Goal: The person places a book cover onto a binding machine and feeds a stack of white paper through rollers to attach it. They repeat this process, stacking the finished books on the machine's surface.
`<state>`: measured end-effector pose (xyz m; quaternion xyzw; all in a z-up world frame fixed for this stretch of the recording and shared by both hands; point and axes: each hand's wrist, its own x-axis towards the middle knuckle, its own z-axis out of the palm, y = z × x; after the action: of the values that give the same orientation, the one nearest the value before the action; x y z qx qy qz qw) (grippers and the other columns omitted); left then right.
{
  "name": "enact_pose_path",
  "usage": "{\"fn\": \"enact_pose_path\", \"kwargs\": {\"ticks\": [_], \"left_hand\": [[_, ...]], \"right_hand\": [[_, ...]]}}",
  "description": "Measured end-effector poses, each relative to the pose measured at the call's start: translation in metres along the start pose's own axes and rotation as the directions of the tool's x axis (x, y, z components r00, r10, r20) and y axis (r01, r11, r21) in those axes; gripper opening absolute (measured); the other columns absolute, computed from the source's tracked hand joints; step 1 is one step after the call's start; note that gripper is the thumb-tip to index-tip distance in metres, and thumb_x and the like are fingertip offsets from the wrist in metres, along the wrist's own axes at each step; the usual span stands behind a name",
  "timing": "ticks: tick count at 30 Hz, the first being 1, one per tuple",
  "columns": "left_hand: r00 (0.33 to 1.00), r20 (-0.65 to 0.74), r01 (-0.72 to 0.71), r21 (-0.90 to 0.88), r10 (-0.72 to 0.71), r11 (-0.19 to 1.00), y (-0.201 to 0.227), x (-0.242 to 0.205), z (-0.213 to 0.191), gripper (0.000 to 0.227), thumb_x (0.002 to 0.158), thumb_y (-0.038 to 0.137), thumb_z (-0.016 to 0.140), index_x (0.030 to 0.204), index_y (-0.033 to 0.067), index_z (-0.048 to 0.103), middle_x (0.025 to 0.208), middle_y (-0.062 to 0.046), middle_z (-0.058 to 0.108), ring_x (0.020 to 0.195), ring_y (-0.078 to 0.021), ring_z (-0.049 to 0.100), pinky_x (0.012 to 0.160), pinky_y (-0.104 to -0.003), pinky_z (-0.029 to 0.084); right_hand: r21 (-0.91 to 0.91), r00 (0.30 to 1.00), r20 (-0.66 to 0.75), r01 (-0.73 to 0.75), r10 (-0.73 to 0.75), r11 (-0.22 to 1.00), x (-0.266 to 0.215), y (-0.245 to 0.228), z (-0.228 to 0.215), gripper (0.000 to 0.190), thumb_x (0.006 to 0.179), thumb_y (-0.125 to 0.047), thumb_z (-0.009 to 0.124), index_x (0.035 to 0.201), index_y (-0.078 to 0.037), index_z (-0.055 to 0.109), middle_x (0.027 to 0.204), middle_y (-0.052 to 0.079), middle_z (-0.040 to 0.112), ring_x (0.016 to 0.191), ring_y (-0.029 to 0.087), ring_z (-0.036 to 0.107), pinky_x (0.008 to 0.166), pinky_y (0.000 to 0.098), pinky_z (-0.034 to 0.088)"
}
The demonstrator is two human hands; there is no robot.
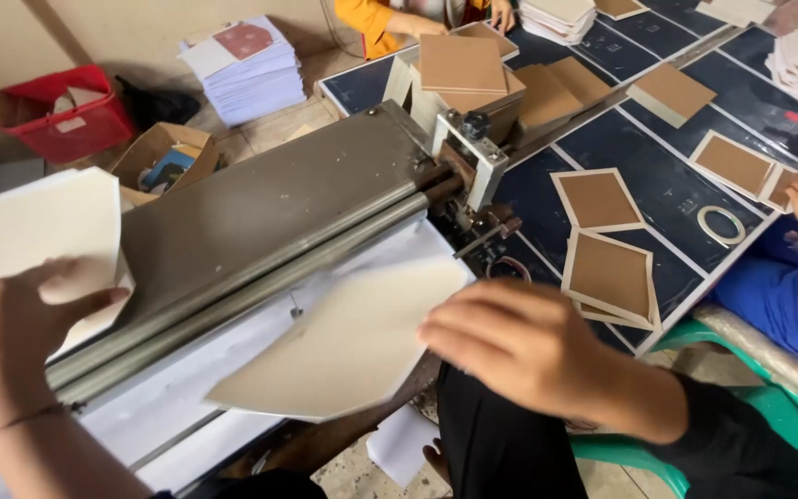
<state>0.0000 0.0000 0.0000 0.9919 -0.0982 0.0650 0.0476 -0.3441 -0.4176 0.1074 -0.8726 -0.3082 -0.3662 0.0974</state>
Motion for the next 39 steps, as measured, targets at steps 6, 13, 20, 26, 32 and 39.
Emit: {"fn": "enact_pose_path", "kwargs": {"ticks": [6,13,20,26,32,39], "left_hand": [[0.998,0.006,0.060,-0.137,-0.060,0.989,-0.024,0.015,0.024,0.090,0.070,0.085,0.081,0.142,0.0312,0.084,0.119,-0.012,0.087,0.103,-0.0340,0.082,0.082,-0.043,0.056],[0.994,0.035,0.105,-0.055,-0.103,0.993,0.013,-0.012,-0.023,0.095,0.071,0.086,0.076,0.147,0.0282,0.078,0.133,-0.010,0.082,0.120,-0.0411,0.076,0.086,-0.050,0.058],[0.998,0.002,0.057,-0.120,-0.057,0.991,0.017,-0.016,-0.026,0.087,0.075,0.080,0.077,0.143,0.0257,0.079,0.135,-0.007,0.079,0.124,-0.0384,0.072,0.090,-0.050,0.055],[0.999,-0.036,-0.031,-0.104,0.027,0.994,0.009,-0.014,-0.016,0.077,0.088,0.076,0.070,0.145,0.0255,0.076,0.137,-0.003,0.078,0.118,-0.0374,0.074,0.083,-0.051,0.056],[0.989,-0.146,-0.040,-0.210,0.009,0.977,0.023,-0.009,-0.012,0.032,0.107,0.031,0.045,0.118,0.0080,0.064,0.103,-0.024,0.073,0.093,-0.0532,0.064,0.077,-0.059,0.047],[0.793,-0.608,-0.152,-0.255,-0.036,0.955,0.066,0.003,-0.008,0.032,0.113,0.020,0.052,0.133,0.0110,0.076,0.119,-0.014,0.079,0.092,-0.0449,0.074,0.068,-0.057,0.056]], "right_hand": [[0.144,0.920,-0.067,-0.375,0.387,0.916,-0.026,0.104,-0.022,0.014,0.095,0.006,0.085,0.105,0.003,0.076,0.096,0.012,0.080,0.084,0.020,0.076,0.077,0.0285,0.064],[0.799,0.344,-0.082,-0.538,0.935,0.268,-0.038,0.246,-0.011,0.018,0.103,-0.007,0.079,0.116,-0.007,0.067,0.096,0.006,0.076,0.083,0.015,0.078,0.081,0.0245,0.074],[0.957,-0.028,-0.011,-0.289,1.000,0.003,-0.041,0.374,0.040,0.041,0.090,-0.005,0.084,0.128,-0.002,0.070,0.118,0.015,0.086,0.110,0.026,0.089,0.110,0.0356,0.077],[0.854,-0.068,0.224,-0.466,0.972,-0.230,-0.102,0.401,0.105,0.062,0.106,-0.030,0.068,0.161,-0.009,0.047,0.158,0.022,0.063,0.123,0.031,0.086,0.096,0.0358,0.078],[0.703,0.359,-0.266,-0.562,0.895,0.435,-0.095,0.254,0.084,0.063,0.116,-0.027,0.071,0.163,-0.011,0.032,0.142,0.015,0.065,0.123,0.024,0.078,0.098,0.0350,0.070],[0.491,0.670,-0.268,-0.524,0.693,0.696,-0.069,0.048,0.108,0.047,0.118,-0.004,0.054,0.159,0.002,0.033,0.138,0.028,0.054,0.115,0.033,0.065,0.107,0.0395,0.052]]}}
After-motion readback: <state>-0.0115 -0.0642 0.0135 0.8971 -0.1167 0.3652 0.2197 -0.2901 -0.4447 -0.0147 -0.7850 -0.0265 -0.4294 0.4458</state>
